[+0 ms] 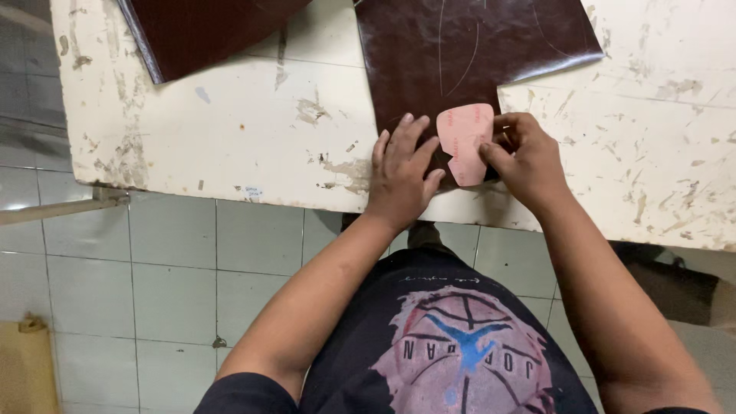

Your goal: The person places pink paper pattern templates onto dark leather sheets on a work table, aligns each template against chalk outlines, and traces around them with a pen. They reposition and swap templates across the leather pieces, then pick up a pair of scissors.

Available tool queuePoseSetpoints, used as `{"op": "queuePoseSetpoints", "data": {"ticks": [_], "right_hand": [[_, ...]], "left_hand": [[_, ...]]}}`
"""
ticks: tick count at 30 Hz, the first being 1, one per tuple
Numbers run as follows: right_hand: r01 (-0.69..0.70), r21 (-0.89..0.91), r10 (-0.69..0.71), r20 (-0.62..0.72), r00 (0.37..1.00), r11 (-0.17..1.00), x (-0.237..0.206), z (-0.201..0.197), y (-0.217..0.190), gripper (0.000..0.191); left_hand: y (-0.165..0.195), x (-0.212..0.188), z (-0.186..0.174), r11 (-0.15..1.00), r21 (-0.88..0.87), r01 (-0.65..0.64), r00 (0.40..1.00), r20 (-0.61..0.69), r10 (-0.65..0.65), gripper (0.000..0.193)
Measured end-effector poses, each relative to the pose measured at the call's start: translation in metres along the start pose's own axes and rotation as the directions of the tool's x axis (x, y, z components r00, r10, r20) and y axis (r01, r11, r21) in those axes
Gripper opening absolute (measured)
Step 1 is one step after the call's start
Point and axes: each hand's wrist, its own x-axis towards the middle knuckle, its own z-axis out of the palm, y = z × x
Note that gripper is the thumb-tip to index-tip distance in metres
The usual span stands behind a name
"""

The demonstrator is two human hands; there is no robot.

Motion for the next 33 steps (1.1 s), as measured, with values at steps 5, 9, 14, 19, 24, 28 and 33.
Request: {"op": "queuePoseSetpoints", "data": {"ticks": [5, 9, 14, 19, 24, 28, 33], "right_hand": [[0.234, -0.149, -0.248, -0.079, 0.966, 0.961, 0.009, 0.042, 0.002, 0.036], [0.170, -0.121, -0.177, -0.053, 0.983, 0.978, 0.013, 0.049, 0.015, 0.034], [0.151, -0.052, -0.152, -0.009, 0.988, 0.987, 0.009, 0.051, 0.014, 0.040], [0.113, -0.053, -0.113, 0.012, 0.994, 0.992, 0.005, 0.060, 0.006, 0.040], [0.129, -0.073, -0.128, 0.014, 0.992, 0.989, 0.005, 0.065, 0.004, 0.041], [0.124, -0.054, -0.124, 0.012, 0.992, 0.991, 0.002, 0.068, 0.003, 0.041], [0.130, -0.061, -0.130, 0.016, 0.991, 0.990, -0.013, 0.072, 0.003, 0.041]], "left_hand": [[-0.028, -0.001, -0.004, 0.989, -0.027, 0.146, 0.989, -0.023, -0.147, 0.068], [-0.041, 0.004, 0.004, 0.986, -0.027, 0.165, 0.986, -0.005, -0.166, 0.069], [-0.047, 0.001, 0.004, 0.988, -0.021, 0.150, 0.989, -0.001, -0.150, 0.064], [-0.055, -0.011, -0.001, 0.989, -0.038, 0.142, 0.990, -0.002, -0.142, 0.046], [-0.062, -0.013, -0.003, 0.985, -0.078, 0.157, 0.988, 0.000, -0.157, 0.043], [-0.063, -0.016, -0.005, 0.985, -0.082, 0.155, 0.988, -0.014, -0.156, 0.044], [-0.061, -0.033, -0.008, 0.985, -0.080, 0.156, 0.988, -0.012, -0.157, 0.043]]}}
